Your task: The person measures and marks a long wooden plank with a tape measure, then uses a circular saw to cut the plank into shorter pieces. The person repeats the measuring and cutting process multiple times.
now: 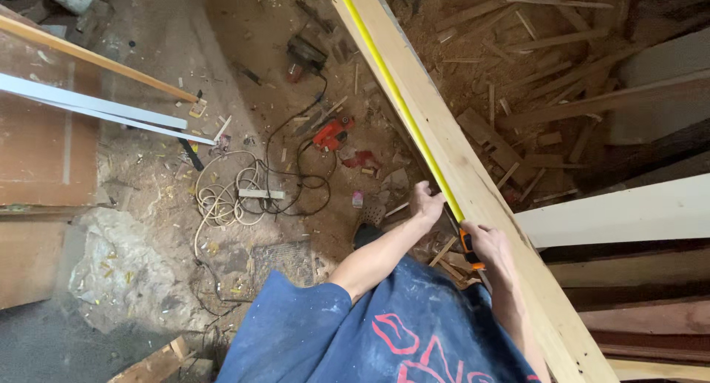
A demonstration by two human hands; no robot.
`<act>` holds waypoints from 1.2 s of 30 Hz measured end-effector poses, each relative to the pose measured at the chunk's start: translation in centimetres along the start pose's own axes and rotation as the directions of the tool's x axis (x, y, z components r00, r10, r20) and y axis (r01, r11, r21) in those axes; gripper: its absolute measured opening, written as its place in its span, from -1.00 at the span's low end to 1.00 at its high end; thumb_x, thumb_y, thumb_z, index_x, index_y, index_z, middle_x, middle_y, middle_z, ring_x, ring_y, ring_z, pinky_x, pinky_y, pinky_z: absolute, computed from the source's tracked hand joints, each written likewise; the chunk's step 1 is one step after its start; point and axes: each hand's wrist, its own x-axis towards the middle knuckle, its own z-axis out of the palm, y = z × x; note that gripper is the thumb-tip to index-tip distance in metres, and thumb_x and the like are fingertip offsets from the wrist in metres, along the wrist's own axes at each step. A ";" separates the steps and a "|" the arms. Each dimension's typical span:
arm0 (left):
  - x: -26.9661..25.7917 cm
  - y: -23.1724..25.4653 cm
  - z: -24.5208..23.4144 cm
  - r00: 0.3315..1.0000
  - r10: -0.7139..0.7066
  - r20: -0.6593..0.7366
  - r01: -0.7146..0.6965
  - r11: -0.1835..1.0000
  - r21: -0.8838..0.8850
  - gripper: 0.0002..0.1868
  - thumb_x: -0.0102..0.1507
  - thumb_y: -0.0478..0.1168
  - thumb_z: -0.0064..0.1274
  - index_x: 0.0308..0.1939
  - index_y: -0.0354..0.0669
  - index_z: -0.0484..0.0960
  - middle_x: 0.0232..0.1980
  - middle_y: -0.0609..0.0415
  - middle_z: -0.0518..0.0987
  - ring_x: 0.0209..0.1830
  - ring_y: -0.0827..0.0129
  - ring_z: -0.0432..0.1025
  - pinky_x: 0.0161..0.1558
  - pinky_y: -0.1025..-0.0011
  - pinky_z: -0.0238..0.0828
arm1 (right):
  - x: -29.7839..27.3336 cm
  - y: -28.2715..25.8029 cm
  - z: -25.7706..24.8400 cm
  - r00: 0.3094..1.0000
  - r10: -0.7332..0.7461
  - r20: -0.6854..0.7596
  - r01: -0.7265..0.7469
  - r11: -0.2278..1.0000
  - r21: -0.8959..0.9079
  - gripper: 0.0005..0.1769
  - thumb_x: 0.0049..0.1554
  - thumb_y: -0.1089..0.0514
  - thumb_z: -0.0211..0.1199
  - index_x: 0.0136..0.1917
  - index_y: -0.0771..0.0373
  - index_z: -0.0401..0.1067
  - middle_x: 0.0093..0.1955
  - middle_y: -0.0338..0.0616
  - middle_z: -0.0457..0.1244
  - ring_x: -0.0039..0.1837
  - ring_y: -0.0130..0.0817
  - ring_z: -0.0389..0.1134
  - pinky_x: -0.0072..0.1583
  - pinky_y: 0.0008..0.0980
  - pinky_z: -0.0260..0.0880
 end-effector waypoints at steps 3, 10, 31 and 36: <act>-2.2 1.5 -1.5 0.871 0.491 -0.038 -0.439 0.810 0.389 -0.12 0.03 -0.30 0.23 0.47 -0.24 0.34 0.50 -0.31 0.21 0.42 0.07 0.26 0.40 0.08 0.19 | -0.2 0.4 -0.8 0.999 -0.043 -0.013 0.044 0.999 0.012 -0.43 0.06 -0.17 0.30 0.09 0.36 0.61 -0.16 0.11 0.43 -0.16 -0.18 0.44 -0.08 -0.20 0.41; -6.0 7.6 -2.3 0.377 0.265 0.888 -0.850 -0.281 0.445 0.22 0.00 0.15 0.35 0.60 0.21 -0.07 0.67 -0.14 -0.20 0.65 -0.07 -0.25 0.53 -0.27 -0.24 | 1.2 2.7 -2.6 0.987 -0.102 -0.123 0.105 0.994 0.025 -0.46 0.11 -0.16 0.28 0.05 0.37 0.61 -0.16 0.10 0.43 -0.15 -0.24 0.41 -0.04 -0.23 0.39; -1.6 13.7 0.2 0.125 -0.098 0.987 -0.814 -0.579 0.045 0.35 -0.21 0.24 0.54 0.52 0.56 -0.03 0.48 -0.20 0.13 0.45 -0.19 0.08 0.28 -0.10 0.18 | 0.4 7.0 -2.8 0.925 0.174 -0.337 0.024 0.860 0.509 -0.59 0.22 -0.03 0.29 0.07 0.41 0.56 -0.22 -0.05 0.32 -0.33 -0.33 0.30 -0.30 -0.22 0.34; -1.0 13.8 1.6 -0.036 -0.114 0.993 -0.944 -0.321 -0.071 -0.65 0.19 -0.12 0.23 0.07 0.27 0.70 0.01 0.03 0.69 0.08 0.08 0.58 0.01 0.06 0.59 | 0.2 6.7 -2.4 0.916 0.154 -0.370 0.067 0.850 0.522 -0.62 0.18 0.01 0.31 0.13 0.31 0.58 -0.18 -0.11 0.36 -0.26 -0.40 0.32 -0.26 -0.32 0.35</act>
